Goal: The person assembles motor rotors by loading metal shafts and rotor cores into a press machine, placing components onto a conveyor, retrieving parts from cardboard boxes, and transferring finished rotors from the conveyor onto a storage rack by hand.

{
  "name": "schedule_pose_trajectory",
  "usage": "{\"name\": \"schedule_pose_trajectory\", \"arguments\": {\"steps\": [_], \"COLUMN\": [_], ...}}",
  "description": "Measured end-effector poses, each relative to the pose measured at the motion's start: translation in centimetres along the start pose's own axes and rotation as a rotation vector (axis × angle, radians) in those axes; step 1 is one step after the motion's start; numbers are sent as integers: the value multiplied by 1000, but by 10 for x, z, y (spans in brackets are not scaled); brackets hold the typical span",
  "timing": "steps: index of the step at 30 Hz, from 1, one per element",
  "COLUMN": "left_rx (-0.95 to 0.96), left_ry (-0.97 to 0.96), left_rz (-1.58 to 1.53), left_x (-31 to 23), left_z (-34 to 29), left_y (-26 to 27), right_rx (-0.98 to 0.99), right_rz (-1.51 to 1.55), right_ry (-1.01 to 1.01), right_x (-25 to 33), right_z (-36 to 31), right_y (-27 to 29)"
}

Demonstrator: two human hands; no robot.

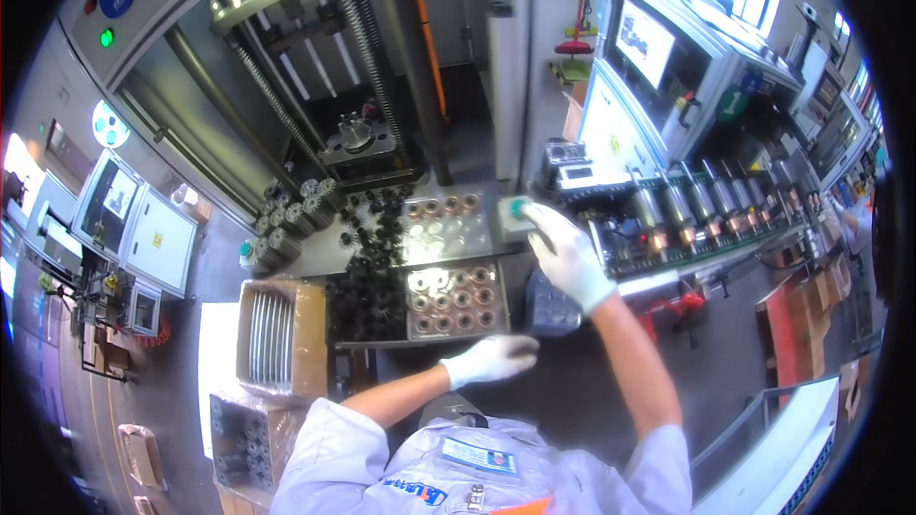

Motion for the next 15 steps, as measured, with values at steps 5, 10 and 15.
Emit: {"name": "schedule_pose_trajectory", "arguments": {"steps": [5, 10, 15], "left_rx": [129, 331, 585], "left_ry": [-113, -4, 57], "left_rz": [20, 32, -157], "left_x": [-61, -127, -188], "left_z": [43, 106, 208], "left_y": [-138, -245, -374], "right_rx": [-104, -28, -124], "right_rz": [112, -42, -75], "right_ry": [-348, -582, -907], "right_x": [-4, -80, -156], "right_z": [-174, -311, -418], "right_y": [151, 236, 340]}}
Point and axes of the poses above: each hand's wrist, its own z-axis towards the middle knuckle, its own y-axis out of the back of the hand, x = y × z, the point moved 6 cm from there along z, towards the middle knuckle, and after that the axes turned 7 degrees about -x, right-handed, at the moved point
